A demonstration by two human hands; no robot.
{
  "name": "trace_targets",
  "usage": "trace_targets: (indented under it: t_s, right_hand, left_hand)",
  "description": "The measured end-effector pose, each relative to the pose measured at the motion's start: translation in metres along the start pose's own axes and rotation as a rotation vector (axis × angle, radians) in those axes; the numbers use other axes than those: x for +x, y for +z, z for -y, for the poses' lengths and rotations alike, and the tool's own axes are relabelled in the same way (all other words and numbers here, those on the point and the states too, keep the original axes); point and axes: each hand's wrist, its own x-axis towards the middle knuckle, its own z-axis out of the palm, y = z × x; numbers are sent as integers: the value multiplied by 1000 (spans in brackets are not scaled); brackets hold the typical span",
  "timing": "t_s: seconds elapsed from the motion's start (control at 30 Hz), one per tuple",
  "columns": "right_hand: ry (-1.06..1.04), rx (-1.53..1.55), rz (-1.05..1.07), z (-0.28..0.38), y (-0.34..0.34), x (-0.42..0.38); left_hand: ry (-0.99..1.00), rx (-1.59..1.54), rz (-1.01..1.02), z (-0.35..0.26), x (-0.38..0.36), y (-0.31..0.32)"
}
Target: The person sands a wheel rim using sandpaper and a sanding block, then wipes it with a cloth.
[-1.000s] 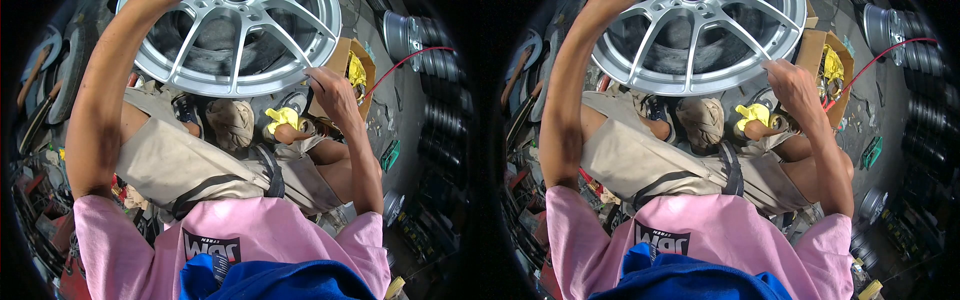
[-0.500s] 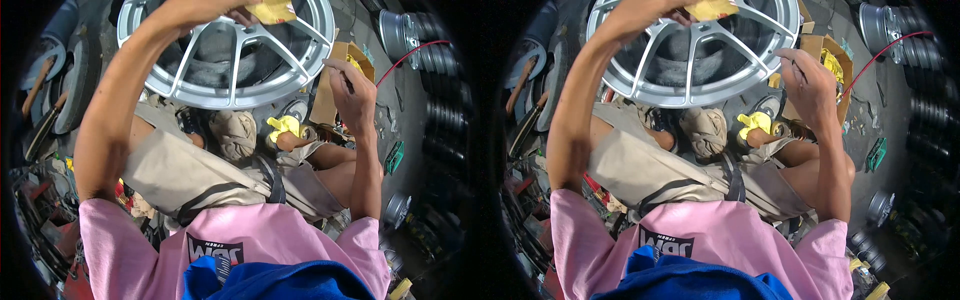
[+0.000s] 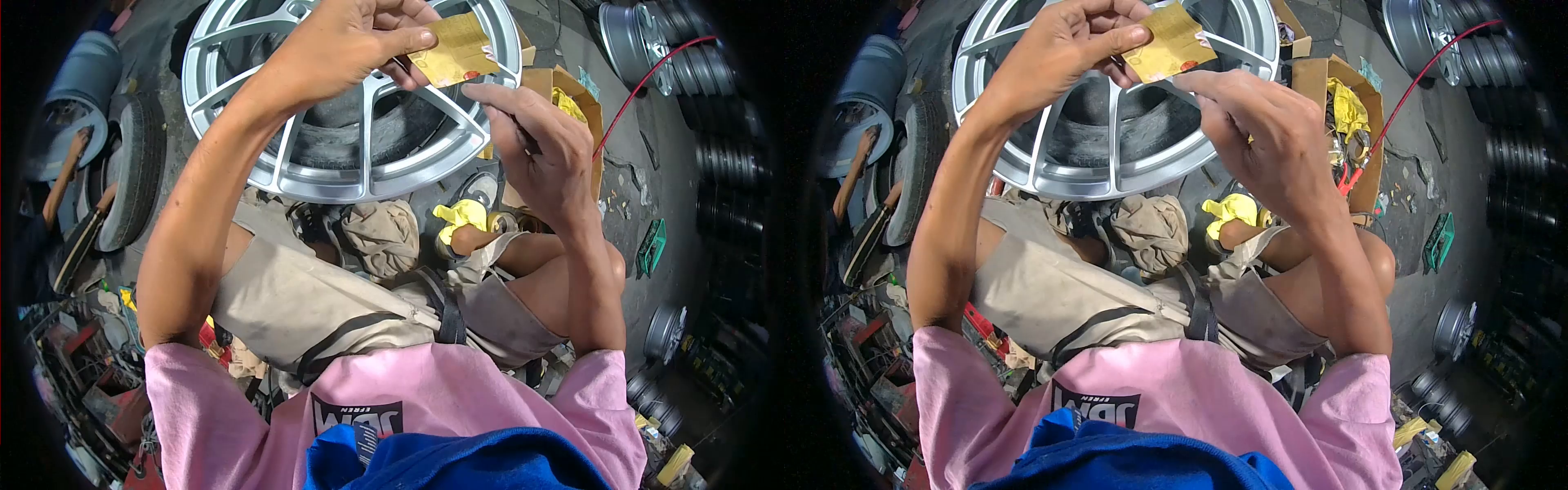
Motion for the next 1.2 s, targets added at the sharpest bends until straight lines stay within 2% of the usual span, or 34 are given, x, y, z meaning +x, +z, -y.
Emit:
trace_targets:
  t_s: [0.13,0.33,0.43,0.5,0.53,0.6,0.63,0.7,0.77,0.8,0.83,1.03,1.2]
  right_hand:
    - [47,-26,57,7,0,2]
    - [-25,-41,39,6,6,5]
    - [52,-31,107,8,3,4]
    - [184,36,180,2,-1,-1]
    - [183,38,192,-2,-5,-3]
    - [526,5,396,-15,-14,-9]
    - [526,6,410,-24,-17,-15]
    - [552,-86,567,-42,-18,-30]
    - [545,-97,600,-48,-16,-40]
    - [471,-82,589,-52,-12,-45]
    - [398,-67,576,-54,-10,-47]
    - [344,-92,692,-60,-1,-40]
    - [277,-112,648,-64,5,-44]
  left_hand:
    - [5,-29,24,0,-2,4]
    - [-5,-13,35,-5,-4,7]
    - [8,-3,27,-8,-6,6]
    - [30,74,-78,-11,-6,1]
    - [78,152,-127,-18,-13,-2]
    - [101,226,-207,-13,-13,-18]
    - [123,252,-232,-5,-11,-30]
    - [143,232,-252,8,-11,-55]
    - [99,259,-321,13,-12,-72]
    - [69,330,-413,4,-20,-65]
    - [66,326,-413,5,-22,-69]
    - [80,355,-381,8,-31,-77]
    - [77,357,-370,7,-29,-76]
